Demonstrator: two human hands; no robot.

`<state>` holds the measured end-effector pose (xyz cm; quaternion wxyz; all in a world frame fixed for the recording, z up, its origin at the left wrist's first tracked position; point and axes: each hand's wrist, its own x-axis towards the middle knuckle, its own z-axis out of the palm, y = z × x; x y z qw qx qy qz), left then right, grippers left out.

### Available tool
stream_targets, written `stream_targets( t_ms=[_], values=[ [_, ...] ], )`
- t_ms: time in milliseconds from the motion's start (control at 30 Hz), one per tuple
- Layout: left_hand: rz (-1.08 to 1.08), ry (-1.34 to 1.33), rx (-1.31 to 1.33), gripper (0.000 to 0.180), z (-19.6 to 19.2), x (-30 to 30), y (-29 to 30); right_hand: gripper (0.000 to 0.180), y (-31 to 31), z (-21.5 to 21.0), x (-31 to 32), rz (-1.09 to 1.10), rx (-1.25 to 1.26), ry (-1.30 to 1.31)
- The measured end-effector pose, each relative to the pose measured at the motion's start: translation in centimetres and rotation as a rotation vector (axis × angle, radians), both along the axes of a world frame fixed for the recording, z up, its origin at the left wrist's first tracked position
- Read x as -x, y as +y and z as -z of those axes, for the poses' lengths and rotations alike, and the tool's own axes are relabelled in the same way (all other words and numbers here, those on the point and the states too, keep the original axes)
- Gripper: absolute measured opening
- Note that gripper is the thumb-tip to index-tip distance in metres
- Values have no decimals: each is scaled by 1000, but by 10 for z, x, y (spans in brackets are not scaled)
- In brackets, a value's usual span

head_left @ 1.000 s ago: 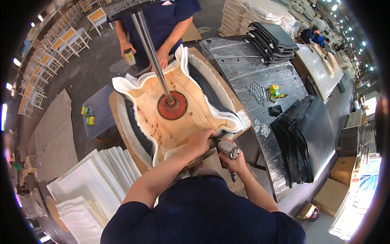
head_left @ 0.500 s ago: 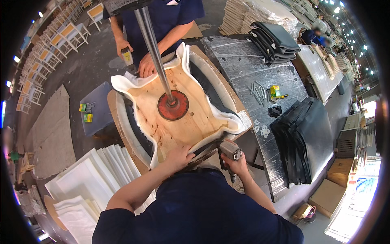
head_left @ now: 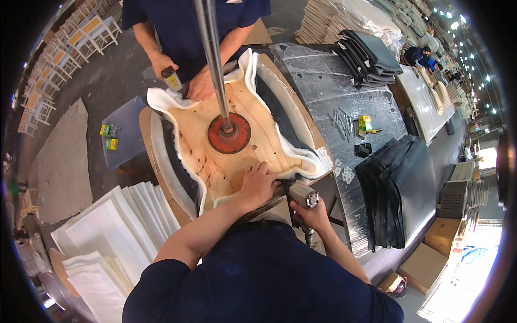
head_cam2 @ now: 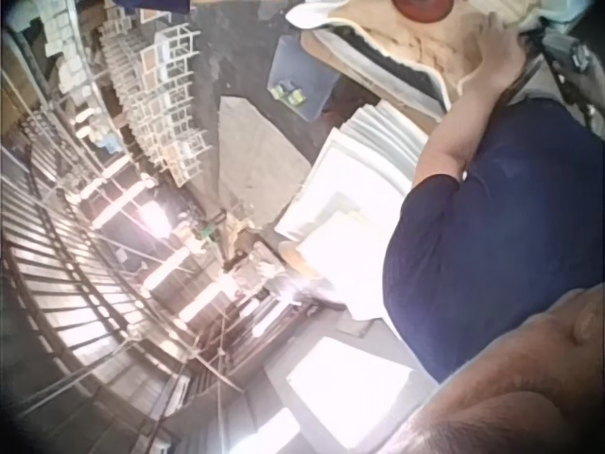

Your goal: The person places white foam sheets onto a wooden chair seat base, then uses a pneumatic staple gun to attach the foam to the underside of the seat. A coworker assists by holding the seat and later placing a black upholstered cover over the foam. The process is repeated for multiple seats.

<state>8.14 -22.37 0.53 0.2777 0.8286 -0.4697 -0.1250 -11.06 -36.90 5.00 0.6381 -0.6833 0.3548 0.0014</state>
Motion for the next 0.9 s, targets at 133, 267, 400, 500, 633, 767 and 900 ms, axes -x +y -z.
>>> stream_targets(
  t_ms=[133,267,400,500,633,767,900],
  values=[
    [-78,24,87,18,5,-4,-1,44,-9,-13,-15,-52,0,99],
    [-188,28,186,17,13,2,0,40,-15,-27,-37,-93,9,187],
    [-236,72,227,14,19,2,3,43,-20,-37,-66,-133,14,291],
    [-250,103,254,13,23,5,3,42,-21,-39,-82,-152,29,349],
    [-264,119,255,14,29,2,3,37,-11,-57,-113,-206,102,468],
    [-243,35,263,17,27,2,4,35,-8,-47,-115,-196,131,429],
    [-276,42,291,16,29,0,7,34,-9,-47,-117,-173,151,446]
  ],
)
